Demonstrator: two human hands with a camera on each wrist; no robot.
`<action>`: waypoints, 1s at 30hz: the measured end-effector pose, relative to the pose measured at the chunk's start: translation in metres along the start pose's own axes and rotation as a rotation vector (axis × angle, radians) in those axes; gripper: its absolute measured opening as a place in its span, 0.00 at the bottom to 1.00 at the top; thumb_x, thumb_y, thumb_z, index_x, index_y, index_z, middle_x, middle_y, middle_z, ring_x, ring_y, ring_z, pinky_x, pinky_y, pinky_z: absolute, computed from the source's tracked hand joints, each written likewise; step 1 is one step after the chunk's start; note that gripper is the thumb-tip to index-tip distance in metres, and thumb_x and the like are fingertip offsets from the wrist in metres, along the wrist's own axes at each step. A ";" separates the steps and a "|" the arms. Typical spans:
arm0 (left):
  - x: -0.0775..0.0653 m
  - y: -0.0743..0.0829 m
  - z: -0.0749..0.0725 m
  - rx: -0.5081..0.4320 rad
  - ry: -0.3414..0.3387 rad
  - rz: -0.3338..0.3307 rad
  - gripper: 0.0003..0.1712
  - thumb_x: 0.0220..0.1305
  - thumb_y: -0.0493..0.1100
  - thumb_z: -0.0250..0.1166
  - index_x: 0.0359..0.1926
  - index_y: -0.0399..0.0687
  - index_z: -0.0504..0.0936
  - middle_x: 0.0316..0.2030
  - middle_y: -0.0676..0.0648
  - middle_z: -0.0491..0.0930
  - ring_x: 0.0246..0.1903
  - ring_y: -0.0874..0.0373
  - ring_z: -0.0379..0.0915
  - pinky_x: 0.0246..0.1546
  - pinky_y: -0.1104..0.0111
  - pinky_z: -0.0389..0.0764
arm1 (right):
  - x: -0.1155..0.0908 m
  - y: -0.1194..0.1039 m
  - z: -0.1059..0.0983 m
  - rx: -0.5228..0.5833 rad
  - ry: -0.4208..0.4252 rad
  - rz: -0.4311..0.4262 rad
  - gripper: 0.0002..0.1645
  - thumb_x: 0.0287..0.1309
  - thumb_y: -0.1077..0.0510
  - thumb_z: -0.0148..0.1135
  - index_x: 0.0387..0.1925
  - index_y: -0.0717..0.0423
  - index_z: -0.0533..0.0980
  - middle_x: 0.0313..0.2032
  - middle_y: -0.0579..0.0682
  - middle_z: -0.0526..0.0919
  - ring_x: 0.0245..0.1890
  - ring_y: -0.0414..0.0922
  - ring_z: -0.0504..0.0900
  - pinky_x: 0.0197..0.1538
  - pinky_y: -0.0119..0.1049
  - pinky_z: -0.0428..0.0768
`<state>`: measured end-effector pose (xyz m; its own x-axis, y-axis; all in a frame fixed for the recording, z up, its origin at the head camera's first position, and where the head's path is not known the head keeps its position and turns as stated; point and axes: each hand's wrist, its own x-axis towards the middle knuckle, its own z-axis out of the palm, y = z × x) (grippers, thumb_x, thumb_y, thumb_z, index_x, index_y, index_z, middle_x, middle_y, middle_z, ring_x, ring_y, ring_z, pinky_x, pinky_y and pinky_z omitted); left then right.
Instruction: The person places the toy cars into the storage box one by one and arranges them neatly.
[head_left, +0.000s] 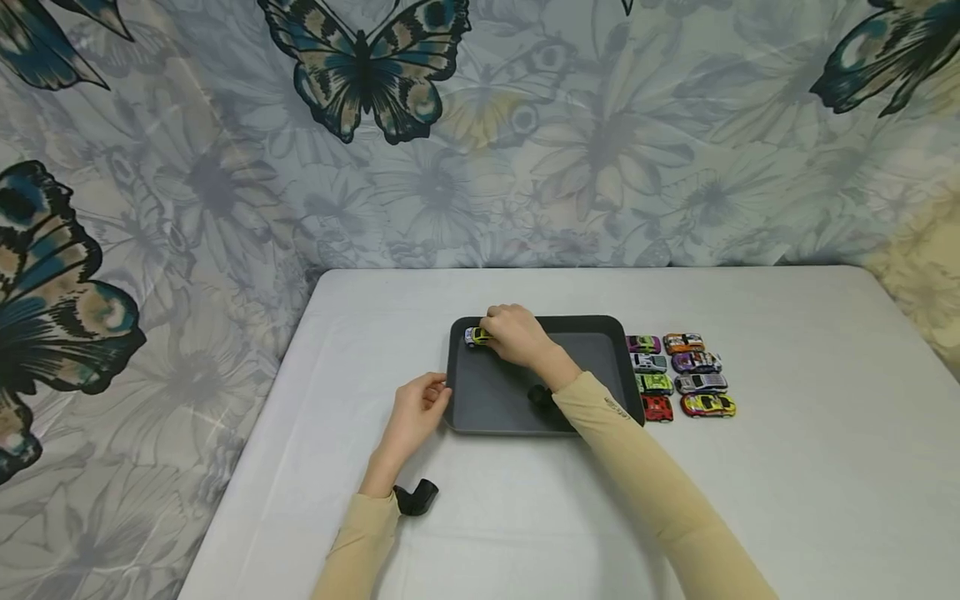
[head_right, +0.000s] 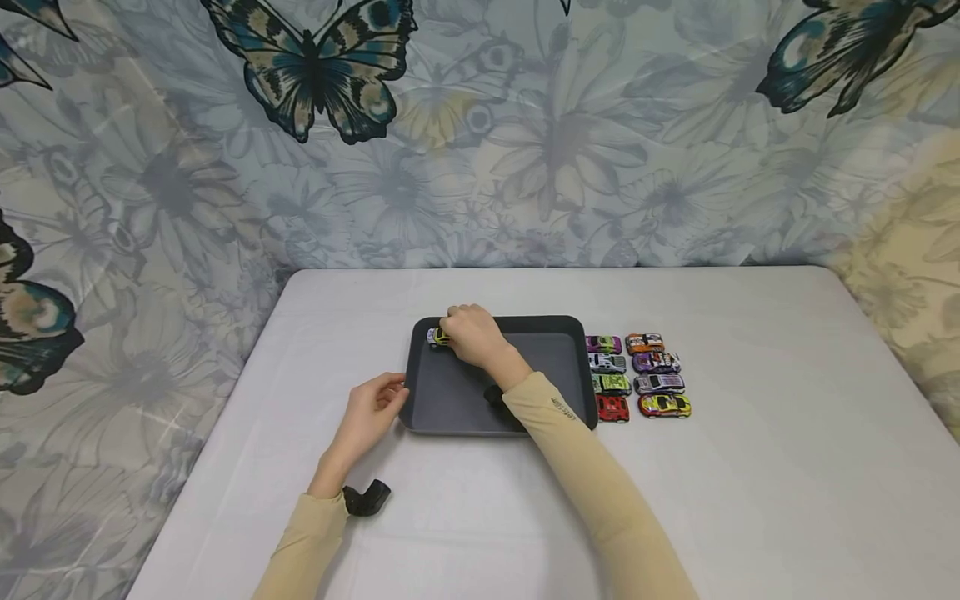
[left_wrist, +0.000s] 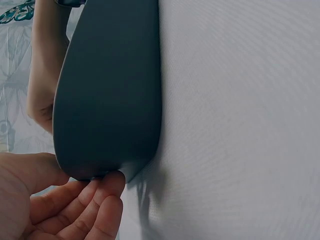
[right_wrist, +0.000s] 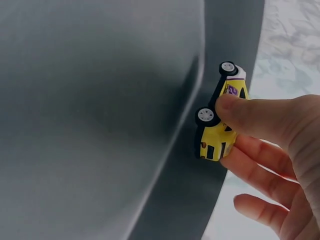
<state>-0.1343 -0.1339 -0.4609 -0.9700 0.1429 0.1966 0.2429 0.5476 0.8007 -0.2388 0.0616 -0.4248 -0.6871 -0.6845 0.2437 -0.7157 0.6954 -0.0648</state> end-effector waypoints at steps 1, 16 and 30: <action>0.000 0.000 0.000 0.001 0.001 -0.001 0.12 0.60 0.32 0.61 0.45 0.30 0.79 0.29 0.44 0.79 0.27 0.59 0.74 0.28 0.72 0.78 | 0.001 -0.001 0.002 -0.006 0.003 -0.001 0.07 0.50 0.60 0.69 0.33 0.58 0.81 0.29 0.51 0.78 0.28 0.46 0.77 0.35 0.39 0.76; -0.001 0.001 -0.002 -0.011 -0.002 -0.009 0.12 0.60 0.32 0.61 0.45 0.30 0.79 0.29 0.44 0.78 0.26 0.59 0.74 0.26 0.72 0.77 | 0.009 -0.007 0.015 -0.049 -0.009 0.043 0.04 0.52 0.61 0.67 0.31 0.57 0.81 0.28 0.51 0.79 0.29 0.47 0.77 0.33 0.40 0.73; 0.001 0.000 -0.001 -0.004 -0.008 0.003 0.12 0.60 0.32 0.61 0.45 0.29 0.79 0.29 0.44 0.78 0.26 0.59 0.74 0.26 0.72 0.78 | 0.008 -0.010 0.018 -0.112 -0.003 0.093 0.06 0.53 0.60 0.66 0.35 0.57 0.80 0.31 0.52 0.81 0.32 0.47 0.79 0.35 0.40 0.73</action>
<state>-0.1351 -0.1353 -0.4603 -0.9691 0.1515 0.1947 0.2462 0.5441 0.8021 -0.2400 0.0453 -0.4392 -0.7502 -0.6166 0.2389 -0.6308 0.7757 0.0213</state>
